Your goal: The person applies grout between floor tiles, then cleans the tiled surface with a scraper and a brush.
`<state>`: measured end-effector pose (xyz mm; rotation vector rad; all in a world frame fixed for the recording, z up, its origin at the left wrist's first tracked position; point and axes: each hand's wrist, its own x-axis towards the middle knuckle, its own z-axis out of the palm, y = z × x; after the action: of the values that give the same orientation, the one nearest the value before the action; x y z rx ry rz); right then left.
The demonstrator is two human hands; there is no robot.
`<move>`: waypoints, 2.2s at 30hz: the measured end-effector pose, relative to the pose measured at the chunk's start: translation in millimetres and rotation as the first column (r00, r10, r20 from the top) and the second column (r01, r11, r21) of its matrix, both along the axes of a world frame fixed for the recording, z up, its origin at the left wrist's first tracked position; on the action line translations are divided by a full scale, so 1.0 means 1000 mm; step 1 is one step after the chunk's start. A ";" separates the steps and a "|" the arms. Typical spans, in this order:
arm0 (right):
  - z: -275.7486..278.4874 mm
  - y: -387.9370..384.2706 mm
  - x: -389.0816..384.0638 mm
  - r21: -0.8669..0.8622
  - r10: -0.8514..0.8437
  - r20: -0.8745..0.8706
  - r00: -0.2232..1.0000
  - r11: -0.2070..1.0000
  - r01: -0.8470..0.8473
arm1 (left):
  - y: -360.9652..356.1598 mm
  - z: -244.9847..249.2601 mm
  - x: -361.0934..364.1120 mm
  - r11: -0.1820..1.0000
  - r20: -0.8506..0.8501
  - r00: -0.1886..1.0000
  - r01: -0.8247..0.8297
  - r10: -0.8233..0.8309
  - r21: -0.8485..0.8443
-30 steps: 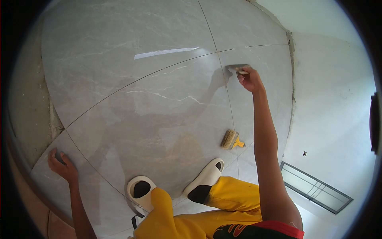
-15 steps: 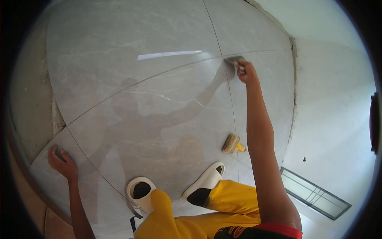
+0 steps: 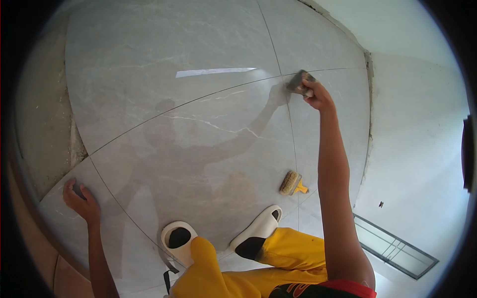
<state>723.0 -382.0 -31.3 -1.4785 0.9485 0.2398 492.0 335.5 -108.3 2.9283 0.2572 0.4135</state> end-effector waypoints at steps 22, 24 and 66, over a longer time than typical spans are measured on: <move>0.045 0.253 -0.216 -0.308 0.797 0.197 0.571 0.603 -0.735 | -0.284 0.089 0.013 0.094 -0.025 0.787 0.041 -0.617 -0.995; 0.071 0.226 -0.227 -0.049 0.676 0.318 0.665 0.712 -0.701 | -0.307 0.100 0.019 -0.078 -0.066 0.775 -0.148 -0.628 -0.986; -0.029 0.312 -0.031 -0.829 0.773 0.250 0.583 0.482 -0.284 | -0.029 0.004 -0.027 0.958 -0.072 0.985 0.134 -0.157 -0.252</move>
<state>691.7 -70.0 -59.9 -2.4119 -0.1040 -0.1870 465.0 307.0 -104.2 2.7016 0.0952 0.2085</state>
